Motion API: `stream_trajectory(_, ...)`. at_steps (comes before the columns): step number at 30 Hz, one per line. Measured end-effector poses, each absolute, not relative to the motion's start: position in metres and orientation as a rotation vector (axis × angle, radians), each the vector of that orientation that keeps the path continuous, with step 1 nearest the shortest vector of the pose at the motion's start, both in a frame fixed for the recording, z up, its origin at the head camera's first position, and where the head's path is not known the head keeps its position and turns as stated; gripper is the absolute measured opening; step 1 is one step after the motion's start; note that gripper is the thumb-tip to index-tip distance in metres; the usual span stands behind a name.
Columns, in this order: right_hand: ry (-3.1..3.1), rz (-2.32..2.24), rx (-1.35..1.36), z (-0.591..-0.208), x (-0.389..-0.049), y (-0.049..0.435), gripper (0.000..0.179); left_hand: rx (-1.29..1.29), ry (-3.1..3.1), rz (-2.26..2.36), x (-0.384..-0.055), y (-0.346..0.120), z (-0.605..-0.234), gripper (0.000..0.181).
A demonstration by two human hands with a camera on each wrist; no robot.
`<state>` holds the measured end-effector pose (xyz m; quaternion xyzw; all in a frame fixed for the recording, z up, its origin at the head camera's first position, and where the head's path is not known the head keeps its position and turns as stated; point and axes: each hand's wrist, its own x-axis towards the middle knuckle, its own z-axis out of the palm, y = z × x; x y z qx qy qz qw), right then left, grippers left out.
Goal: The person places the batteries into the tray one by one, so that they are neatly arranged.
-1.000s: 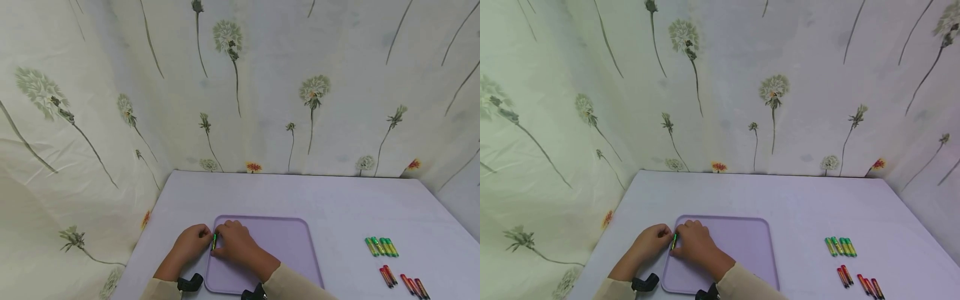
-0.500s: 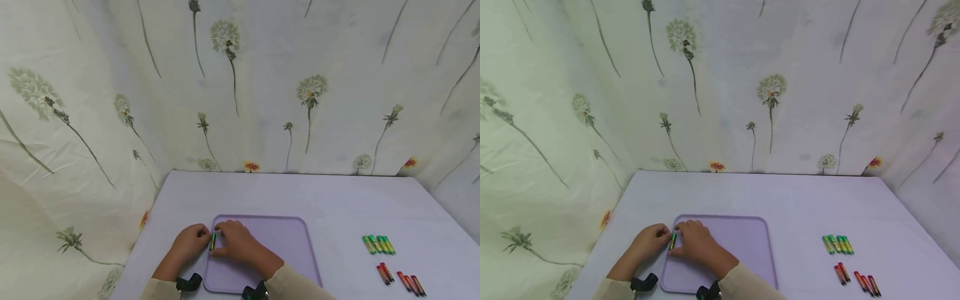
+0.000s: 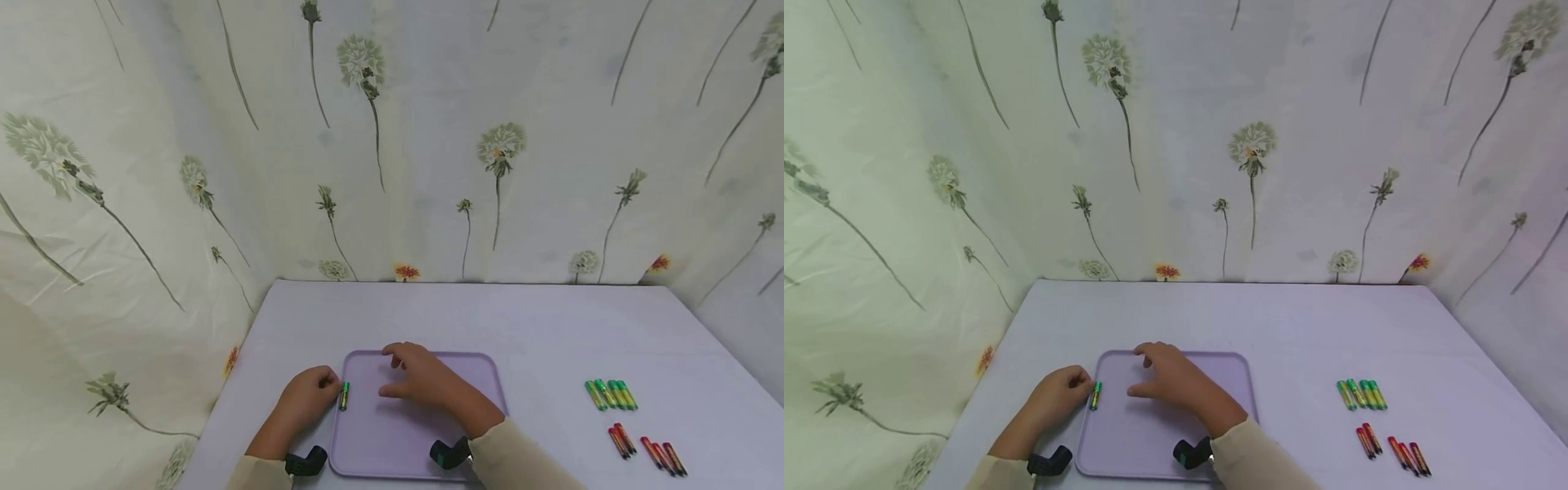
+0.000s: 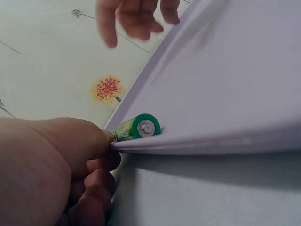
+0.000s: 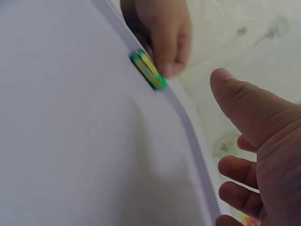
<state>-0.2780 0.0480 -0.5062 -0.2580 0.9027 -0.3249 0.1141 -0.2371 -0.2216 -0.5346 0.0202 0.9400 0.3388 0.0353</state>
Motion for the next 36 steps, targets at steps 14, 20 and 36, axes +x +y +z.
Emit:
stream_trajectory(14, 2.847, -1.008, -0.582, -0.511, -0.288, 0.138, 0.064, -0.002, 2.896, 1.007, -0.235, -0.226, -0.539, 0.015)
stream_trajectory(20, 2.905, -0.973, -0.55, -0.501, -0.287, 0.192, 0.066, 0.008, 2.899, 1.014, -0.236, -0.222, -0.537, 0.015)
stream_trajectory(36, 2.935, -0.645, -0.229, -0.492, -0.267, 0.329, 0.08, -0.019, 2.889, 1.001, -0.239, -0.22, -0.541, 0.017)
